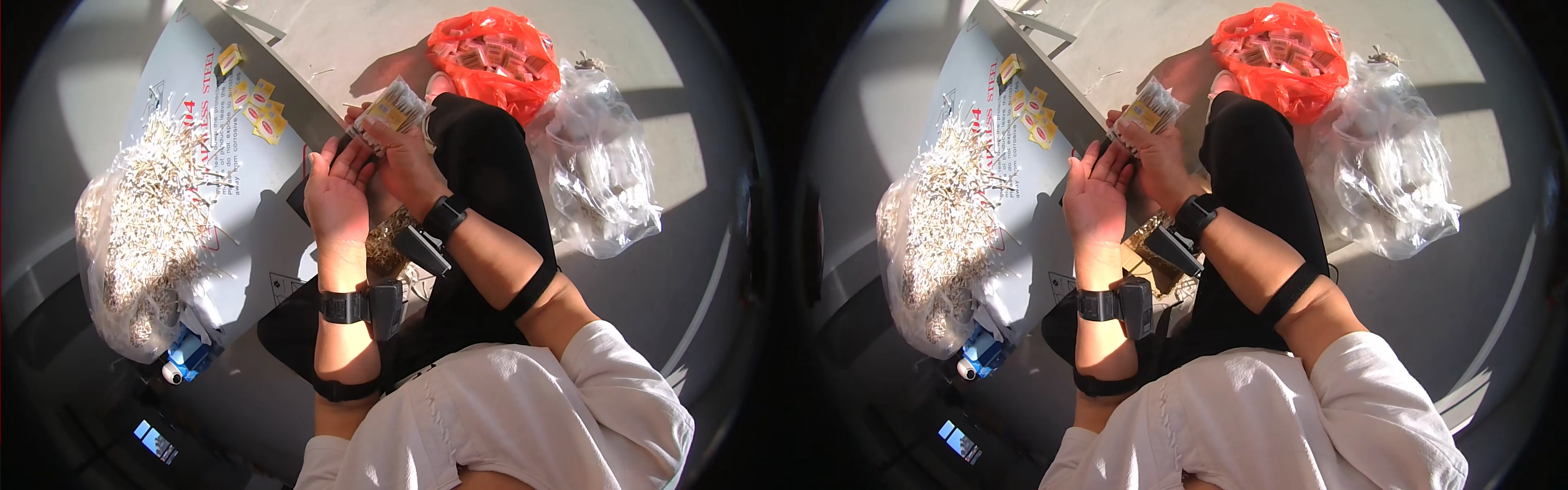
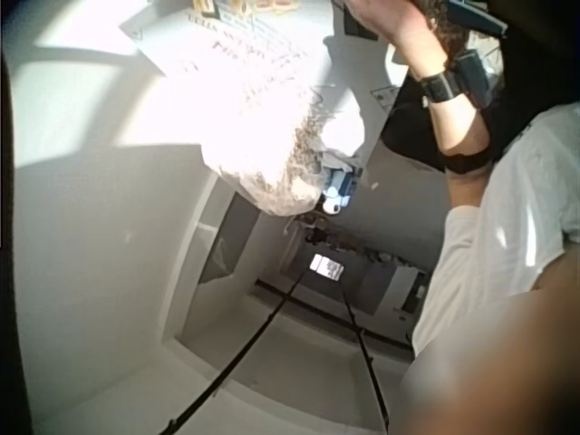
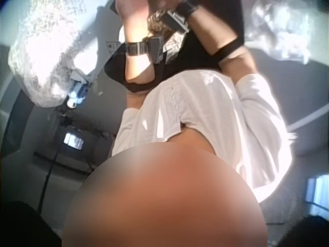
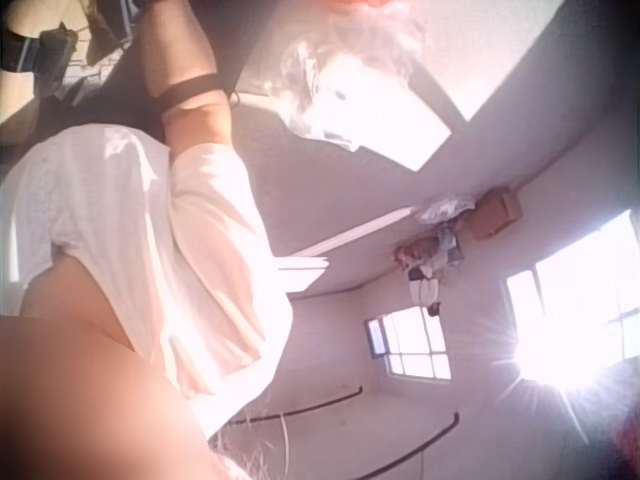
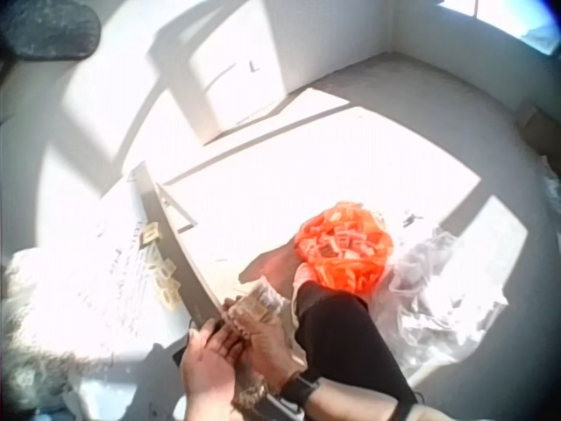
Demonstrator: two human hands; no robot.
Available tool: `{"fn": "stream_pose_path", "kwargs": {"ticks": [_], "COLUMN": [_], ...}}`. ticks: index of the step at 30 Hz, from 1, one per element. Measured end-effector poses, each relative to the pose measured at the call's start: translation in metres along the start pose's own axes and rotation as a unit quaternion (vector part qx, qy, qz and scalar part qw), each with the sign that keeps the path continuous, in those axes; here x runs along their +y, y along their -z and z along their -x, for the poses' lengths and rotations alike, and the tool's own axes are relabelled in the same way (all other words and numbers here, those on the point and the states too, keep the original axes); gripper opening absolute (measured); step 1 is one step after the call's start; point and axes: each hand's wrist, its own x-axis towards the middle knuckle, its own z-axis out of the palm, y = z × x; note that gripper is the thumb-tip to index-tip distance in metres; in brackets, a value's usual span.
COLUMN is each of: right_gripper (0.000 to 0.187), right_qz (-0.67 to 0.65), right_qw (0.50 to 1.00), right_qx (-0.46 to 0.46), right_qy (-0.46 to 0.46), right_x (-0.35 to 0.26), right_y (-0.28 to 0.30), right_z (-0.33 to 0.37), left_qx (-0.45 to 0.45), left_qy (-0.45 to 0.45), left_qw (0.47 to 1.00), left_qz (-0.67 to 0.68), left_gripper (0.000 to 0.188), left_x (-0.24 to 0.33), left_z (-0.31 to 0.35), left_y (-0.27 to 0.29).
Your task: Packaging small wooden sticks into plastic sleeves and adding labels.
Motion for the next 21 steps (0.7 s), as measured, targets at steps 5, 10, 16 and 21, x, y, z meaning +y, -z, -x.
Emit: {"fn": "stream_pose_path", "kwargs": {"ticks": [5, 10, 16, 21], "right_gripper": [0.021, 0.026, 0.034, 0.037], "right_qz": [0.049, -0.015, -0.155, -0.131], "right_qw": [0.998, 0.998, 0.947, 0.907], "right_qx": [0.021, 0.066, 0.034, 0.007], "right_qy": [-0.024, 0.017, -0.281, -0.401], "right_x": [-0.011, -0.053, -0.072, -0.050], "right_y": [-0.006, -0.003, -0.010, -0.021], "right_z": [0.000, -0.011, 0.026, 0.065], "left_qx": [-0.094, 0.020, -0.033, -0.125], "left_qy": [-0.006, -0.114, -0.435, -0.561], "left_qw": [0.996, 0.984, 0.749, 0.476], "left_qz": [0.007, -0.133, -0.498, -0.665], "left_gripper": [0.060, 0.039, 0.026, 0.019], "left_x": [-0.001, 0.006, 0.036, 0.050], "left_z": [-0.006, 0.010, 0.044, 0.071], "left_y": [0.002, 0.002, -0.003, 0.013]}}
